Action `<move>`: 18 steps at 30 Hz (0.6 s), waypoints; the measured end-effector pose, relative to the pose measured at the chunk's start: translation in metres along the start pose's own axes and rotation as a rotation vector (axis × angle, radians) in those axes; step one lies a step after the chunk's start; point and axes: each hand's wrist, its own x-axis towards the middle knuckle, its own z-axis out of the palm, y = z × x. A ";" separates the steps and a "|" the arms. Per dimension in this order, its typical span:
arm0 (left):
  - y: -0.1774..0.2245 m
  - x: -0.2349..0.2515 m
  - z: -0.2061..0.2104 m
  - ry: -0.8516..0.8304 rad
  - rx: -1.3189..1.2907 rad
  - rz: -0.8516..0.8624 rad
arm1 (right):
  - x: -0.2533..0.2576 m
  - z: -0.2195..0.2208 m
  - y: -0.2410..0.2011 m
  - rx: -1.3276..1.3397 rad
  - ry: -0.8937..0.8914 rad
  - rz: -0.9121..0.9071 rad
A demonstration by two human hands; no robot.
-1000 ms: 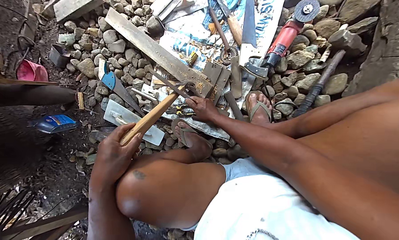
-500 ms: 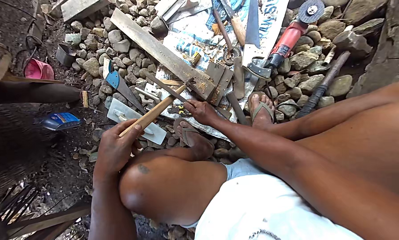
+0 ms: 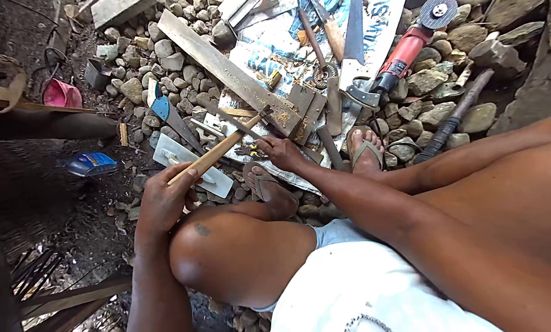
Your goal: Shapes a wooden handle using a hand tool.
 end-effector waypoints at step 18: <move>0.009 -0.012 0.003 -0.134 -0.116 0.049 | -0.057 0.015 -0.064 0.059 -0.002 -0.190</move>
